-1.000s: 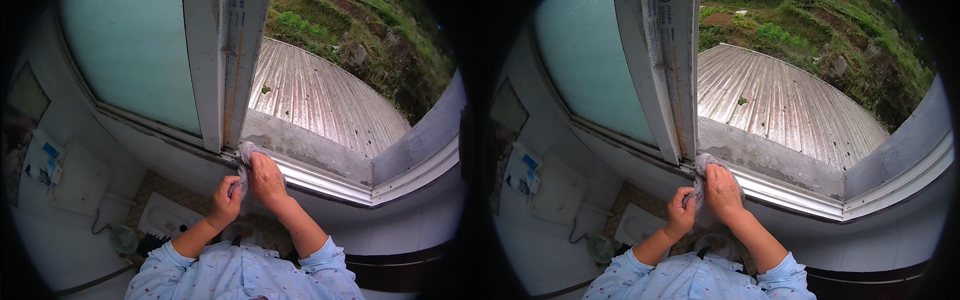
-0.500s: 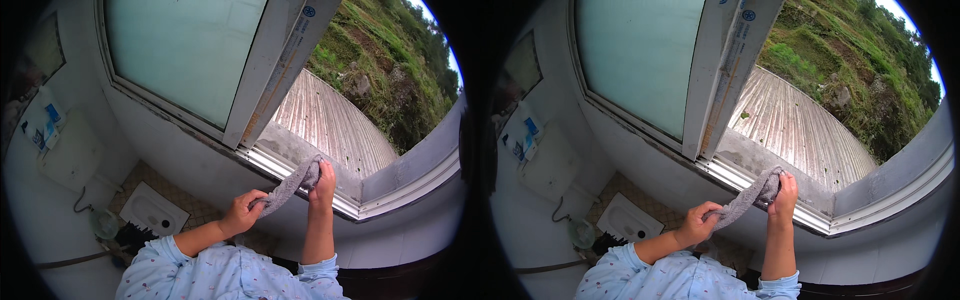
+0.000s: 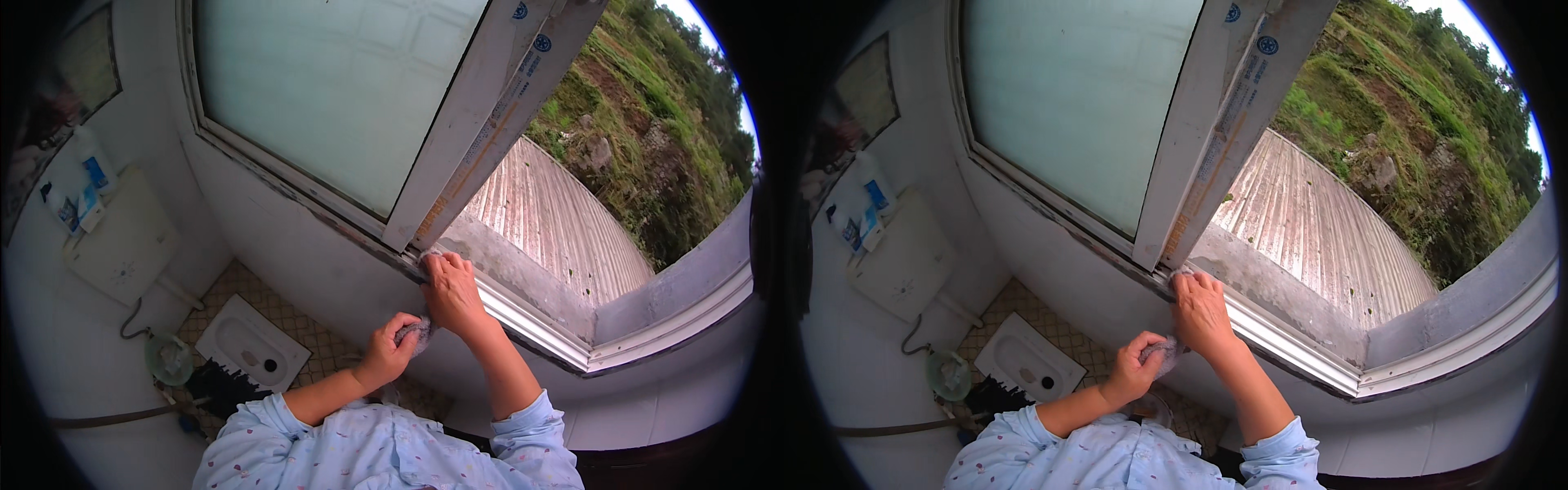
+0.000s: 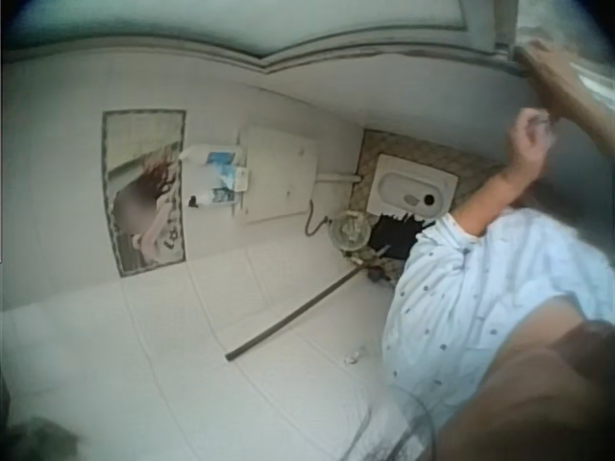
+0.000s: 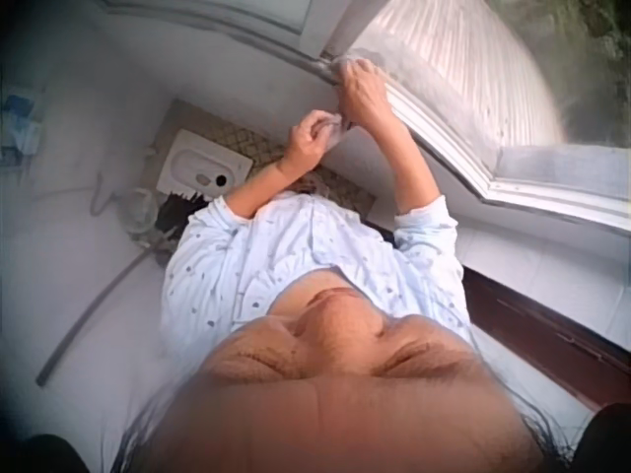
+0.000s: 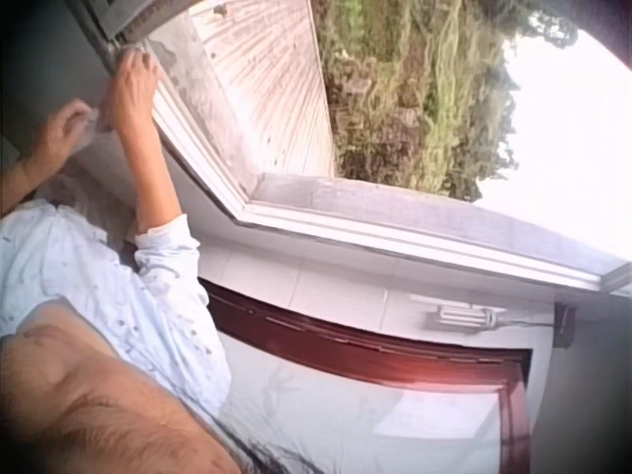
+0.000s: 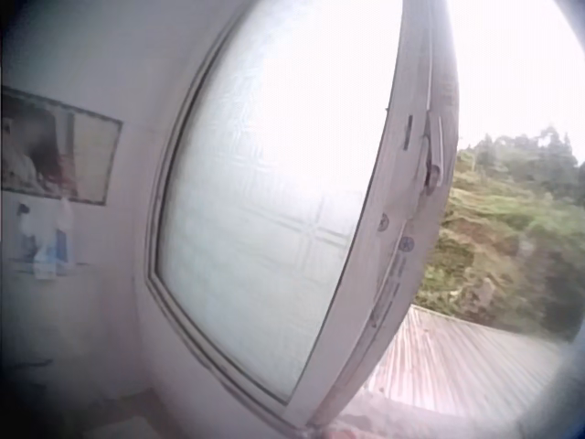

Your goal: The person wipes the window frame and sill with a cloth, moving along the lower and side edges. The person opens and closes the window during the process and continues wiping the frame and sill.

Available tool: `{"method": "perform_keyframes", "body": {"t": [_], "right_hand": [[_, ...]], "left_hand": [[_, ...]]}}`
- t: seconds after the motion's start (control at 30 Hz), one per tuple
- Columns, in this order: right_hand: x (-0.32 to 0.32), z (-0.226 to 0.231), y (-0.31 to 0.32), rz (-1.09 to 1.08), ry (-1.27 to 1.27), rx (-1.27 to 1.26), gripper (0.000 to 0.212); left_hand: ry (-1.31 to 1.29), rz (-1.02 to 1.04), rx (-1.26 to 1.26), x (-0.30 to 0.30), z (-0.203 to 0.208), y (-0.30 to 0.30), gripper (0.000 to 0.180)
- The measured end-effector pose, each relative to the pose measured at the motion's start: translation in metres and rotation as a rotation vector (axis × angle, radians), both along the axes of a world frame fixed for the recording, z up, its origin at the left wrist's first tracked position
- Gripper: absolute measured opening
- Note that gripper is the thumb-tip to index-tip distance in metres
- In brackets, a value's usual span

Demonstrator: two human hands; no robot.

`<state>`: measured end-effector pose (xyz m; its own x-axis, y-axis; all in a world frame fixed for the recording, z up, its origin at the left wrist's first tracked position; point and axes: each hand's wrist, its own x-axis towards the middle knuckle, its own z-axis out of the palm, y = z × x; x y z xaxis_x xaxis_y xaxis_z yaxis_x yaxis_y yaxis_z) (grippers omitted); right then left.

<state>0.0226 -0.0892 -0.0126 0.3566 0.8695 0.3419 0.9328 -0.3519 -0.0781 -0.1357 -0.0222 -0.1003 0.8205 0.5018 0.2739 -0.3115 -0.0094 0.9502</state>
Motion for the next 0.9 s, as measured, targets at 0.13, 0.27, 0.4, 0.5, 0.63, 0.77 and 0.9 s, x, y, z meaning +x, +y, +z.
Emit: {"method": "perform_keyframes", "body": {"t": [0.13,0.27,0.4,0.5,0.63,0.77,0.9], "right_hand": [[0.017,0.000,0.006,0.068,0.216,0.114,0.037],[0.040,-0.031,-0.023,-0.108,1.124,0.677,0.022],[0.011,-0.017,-0.030,-0.203,0.406,0.420,0.020],[-0.004,0.000,-0.017,0.013,0.168,0.275,0.024],[-0.009,0.001,-0.003,-0.081,0.152,0.068,0.030],[-0.022,-0.012,0.031,-0.077,0.020,0.140,0.025],[-0.015,-0.021,0.043,-0.071,0.358,0.285,0.029]], "left_hand": [[-0.041,0.054,0.086,0.004,-0.003,0.005,0.015],[0.006,-0.024,0.056,0.001,0.010,0.007,0.017],[0.037,-0.007,0.045,-0.004,0.004,0.011,0.017],[0.012,0.011,0.024,-0.005,-0.001,0.009,0.017],[0.034,0.037,0.001,-0.008,-0.010,0.013,0.016],[0.027,0.087,-0.004,-0.008,-0.010,0.019,0.016],[0.011,0.188,0.096,-0.010,-0.001,0.029,0.015]]}}
